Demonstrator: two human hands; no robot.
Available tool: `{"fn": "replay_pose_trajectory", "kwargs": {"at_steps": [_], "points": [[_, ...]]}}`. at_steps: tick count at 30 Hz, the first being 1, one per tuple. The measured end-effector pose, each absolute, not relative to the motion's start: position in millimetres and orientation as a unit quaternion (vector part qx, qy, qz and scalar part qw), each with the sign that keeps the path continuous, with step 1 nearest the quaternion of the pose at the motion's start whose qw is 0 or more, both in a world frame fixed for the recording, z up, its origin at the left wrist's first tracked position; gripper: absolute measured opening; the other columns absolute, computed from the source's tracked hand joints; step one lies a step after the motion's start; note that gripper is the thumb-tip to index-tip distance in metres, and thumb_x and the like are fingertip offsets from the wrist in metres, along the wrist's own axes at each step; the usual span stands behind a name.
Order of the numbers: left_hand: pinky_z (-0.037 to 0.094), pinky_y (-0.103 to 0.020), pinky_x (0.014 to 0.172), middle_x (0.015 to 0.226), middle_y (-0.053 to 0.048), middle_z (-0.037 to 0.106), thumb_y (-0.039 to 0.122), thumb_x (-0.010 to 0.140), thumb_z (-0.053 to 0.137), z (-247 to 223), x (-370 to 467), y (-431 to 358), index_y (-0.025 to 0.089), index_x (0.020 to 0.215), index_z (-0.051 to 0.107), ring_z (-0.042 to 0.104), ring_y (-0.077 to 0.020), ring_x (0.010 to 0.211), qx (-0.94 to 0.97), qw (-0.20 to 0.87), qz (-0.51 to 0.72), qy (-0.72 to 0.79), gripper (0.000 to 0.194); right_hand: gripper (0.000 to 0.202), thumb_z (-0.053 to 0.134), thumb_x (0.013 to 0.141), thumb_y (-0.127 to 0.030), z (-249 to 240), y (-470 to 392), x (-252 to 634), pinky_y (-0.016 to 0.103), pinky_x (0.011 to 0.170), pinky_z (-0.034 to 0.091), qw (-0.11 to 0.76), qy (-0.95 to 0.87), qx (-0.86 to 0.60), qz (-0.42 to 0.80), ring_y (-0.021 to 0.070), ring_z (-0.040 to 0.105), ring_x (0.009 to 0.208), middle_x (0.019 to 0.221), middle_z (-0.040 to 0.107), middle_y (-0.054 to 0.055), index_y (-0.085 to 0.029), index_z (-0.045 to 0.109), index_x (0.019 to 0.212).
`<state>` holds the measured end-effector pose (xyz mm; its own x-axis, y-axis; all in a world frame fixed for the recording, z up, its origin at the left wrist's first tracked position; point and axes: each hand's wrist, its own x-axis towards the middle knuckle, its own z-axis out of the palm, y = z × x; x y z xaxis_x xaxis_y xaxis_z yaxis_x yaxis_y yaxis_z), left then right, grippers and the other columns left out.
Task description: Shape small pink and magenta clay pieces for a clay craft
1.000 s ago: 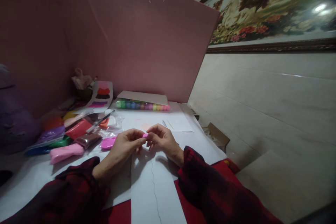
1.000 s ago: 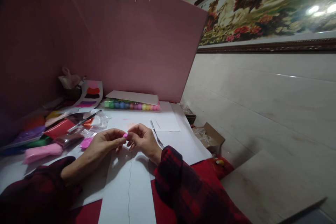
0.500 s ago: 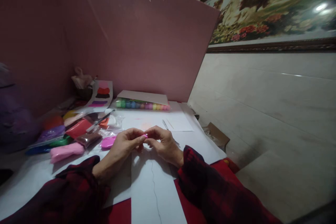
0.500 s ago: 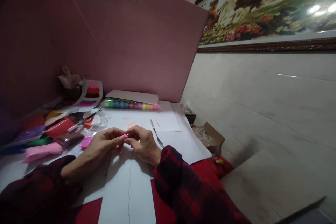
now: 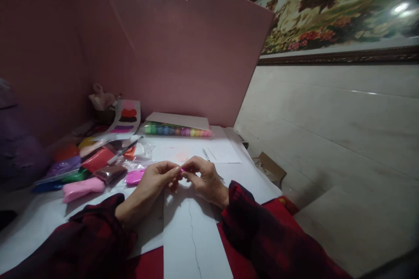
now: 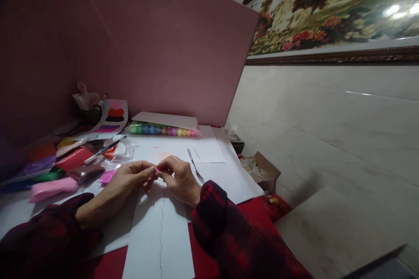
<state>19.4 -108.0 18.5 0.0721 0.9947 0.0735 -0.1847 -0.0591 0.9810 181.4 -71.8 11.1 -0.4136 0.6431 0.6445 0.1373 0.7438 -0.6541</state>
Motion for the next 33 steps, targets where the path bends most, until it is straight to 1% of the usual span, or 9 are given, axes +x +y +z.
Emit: {"fn": "replay_pose_trajectory", "kwargs": {"at_steps": [2, 5, 8, 12, 16, 22, 26, 30, 33], "points": [[0.04, -0.021, 0.048, 0.053, 0.001, 0.06, 0.037, 0.065, 0.078, 19.5, 19.4, -108.3, 0.012, 0.069, 0.066, 0.051, -0.0096, 0.047, 0.495, 0.537, 0.54, 0.418, 0.028, 0.005, 0.065, 0.08, -0.019, 12.1, -73.1, 180.9, 0.026, 0.06, 0.047, 0.481, -0.787, -0.25, 0.295, 0.0116, 0.057, 0.06, 0.071, 0.062, 0.001, -0.016, 0.063, 0.078], [0.04, -0.02, 0.05, 0.054, 0.001, 0.062, 0.031, 0.063, 0.08, 21.1, 19.1, -108.6, 0.013, 0.069, 0.066, 0.052, -0.009, 0.049, 0.499, 0.513, 0.553, 0.426, 0.024, 0.015, 0.068, 0.079, -0.028, 12.8, -73.4, 179.1, 0.024, 0.053, 0.047, 0.473, -0.73, -0.259, 0.419, 0.0107, 0.057, 0.053, 0.063, 0.06, 0.0, -0.015, 0.061, 0.075], [0.04, -0.02, 0.05, 0.054, 0.002, 0.062, 0.028, 0.062, 0.08, 22.0, 19.0, -108.5, 0.013, 0.067, 0.066, 0.051, -0.0086, 0.049, 0.495, 0.493, 0.569, 0.434, 0.022, 0.022, 0.072, 0.074, -0.032, 12.5, -69.7, 177.3, 0.024, 0.048, 0.048, 0.475, -0.656, -0.256, 0.527, 0.0106, 0.056, 0.047, 0.055, 0.059, -0.002, -0.014, 0.059, 0.073], [0.043, -0.022, 0.053, 0.056, 0.001, 0.064, 0.028, 0.06, 0.082, 22.6, 19.2, -108.0, 0.014, 0.072, 0.067, 0.055, -0.0106, 0.051, 0.481, 0.495, 0.586, 0.424, 0.023, 0.027, 0.076, 0.069, -0.034, 11.6, -63.7, 176.5, 0.024, 0.044, 0.05, 0.5, -0.571, -0.268, 0.593, 0.0107, 0.057, 0.044, 0.056, 0.062, -0.002, -0.014, 0.059, 0.076], [0.046, -0.024, 0.055, 0.058, -0.001, 0.066, 0.028, 0.061, 0.081, 23.5, 19.6, -108.9, 0.014, 0.074, 0.07, 0.057, -0.0116, 0.052, 0.496, 0.512, 0.57, 0.409, 0.022, 0.028, 0.077, 0.067, -0.035, 11.2, -62.4, 176.4, 0.021, 0.042, 0.049, 0.496, -0.554, -0.272, 0.611, 0.0106, 0.058, 0.046, 0.055, 0.063, -0.001, -0.014, 0.06, 0.075], [0.044, -0.022, 0.048, 0.061, 0.002, 0.063, 0.029, 0.059, 0.083, 20.0, 20.9, -107.9, 0.015, 0.076, 0.069, 0.053, -0.0097, 0.049, 0.488, 0.513, 0.568, 0.42, 0.026, 0.025, 0.078, 0.067, -0.033, 11.7, -64.4, 176.2, 0.019, 0.043, 0.048, 0.486, -0.57, -0.269, 0.606, 0.008, 0.055, 0.043, 0.052, 0.06, -0.002, -0.013, 0.064, 0.073], [0.044, -0.023, 0.05, 0.075, -0.005, 0.07, 0.032, 0.061, 0.082, 21.7, 22.4, -108.2, 0.014, 0.087, 0.072, 0.056, -0.0116, 0.055, 0.49, 0.533, 0.538, 0.432, 0.034, 0.03, 0.079, 0.066, -0.036, 12.8, -66.4, 176.1, 0.022, 0.042, 0.05, 0.483, -0.567, -0.275, 0.608, 0.0107, 0.058, 0.043, 0.054, 0.063, -0.001, -0.013, 0.061, 0.074], [0.042, -0.023, 0.051, 0.067, -0.004, 0.068, 0.036, 0.065, 0.079, 26.1, 23.7, -111.4, 0.013, 0.082, 0.073, 0.052, -0.0107, 0.053, 0.516, 0.516, 0.522, 0.441, 0.03, 0.035, 0.074, 0.071, -0.044, 13.1, -67.1, 175.9, 0.023, 0.043, 0.051, 0.472, -0.582, -0.274, 0.604, 0.0118, 0.06, 0.044, 0.055, 0.063, 0.0, -0.013, 0.058, 0.073], [0.041, -0.023, 0.051, 0.064, -0.001, 0.065, 0.038, 0.068, 0.077, 25.9, 23.2, -112.2, 0.013, 0.078, 0.07, 0.05, -0.0099, 0.051, 0.516, 0.507, 0.535, 0.437, 0.028, 0.035, 0.074, 0.07, -0.044, 14.5, -67.7, 175.7, 0.024, 0.045, 0.052, 0.476, -0.591, -0.249, 0.601, 0.0122, 0.062, 0.048, 0.059, 0.063, -0.002, -0.015, 0.059, 0.083]]}}
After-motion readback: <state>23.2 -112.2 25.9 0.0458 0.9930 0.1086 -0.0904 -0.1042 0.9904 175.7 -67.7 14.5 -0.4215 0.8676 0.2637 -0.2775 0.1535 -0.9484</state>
